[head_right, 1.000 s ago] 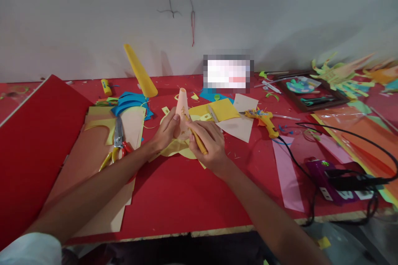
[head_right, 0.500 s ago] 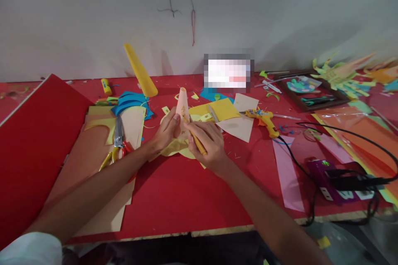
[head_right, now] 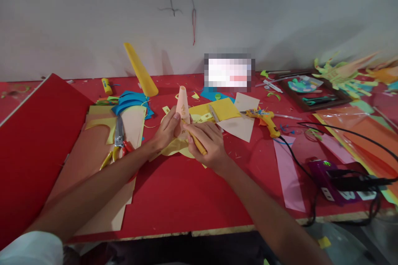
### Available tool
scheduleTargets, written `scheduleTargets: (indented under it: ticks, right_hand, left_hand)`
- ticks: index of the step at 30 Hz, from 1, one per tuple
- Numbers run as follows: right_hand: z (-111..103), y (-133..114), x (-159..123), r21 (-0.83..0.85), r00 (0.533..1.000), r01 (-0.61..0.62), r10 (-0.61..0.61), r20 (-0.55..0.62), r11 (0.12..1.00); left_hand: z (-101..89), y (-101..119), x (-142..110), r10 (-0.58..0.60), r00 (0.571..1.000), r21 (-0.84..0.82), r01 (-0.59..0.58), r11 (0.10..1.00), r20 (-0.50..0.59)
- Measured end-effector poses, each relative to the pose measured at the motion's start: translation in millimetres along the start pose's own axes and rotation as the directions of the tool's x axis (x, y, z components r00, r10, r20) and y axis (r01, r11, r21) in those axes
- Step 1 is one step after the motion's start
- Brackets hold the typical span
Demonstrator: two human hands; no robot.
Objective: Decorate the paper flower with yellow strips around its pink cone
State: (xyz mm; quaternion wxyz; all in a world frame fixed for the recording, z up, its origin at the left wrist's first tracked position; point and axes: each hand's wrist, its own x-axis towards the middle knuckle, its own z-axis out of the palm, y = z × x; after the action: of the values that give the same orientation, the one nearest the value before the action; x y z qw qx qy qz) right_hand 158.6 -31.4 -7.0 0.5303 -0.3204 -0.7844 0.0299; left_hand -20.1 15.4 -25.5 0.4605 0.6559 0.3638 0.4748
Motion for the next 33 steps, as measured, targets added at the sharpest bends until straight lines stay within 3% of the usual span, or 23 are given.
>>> scheduleTargets:
  ticks: [33]
  right_hand:
    - [-1.0, -0.3, -1.6, 0.012, 0.999, -0.034, 0.034, -0.027, 0.999]
  left_hand:
    - [0.0, -2.7, -0.5, -0.029, 0.999, -0.046, 0.029, 0.999, -0.013]
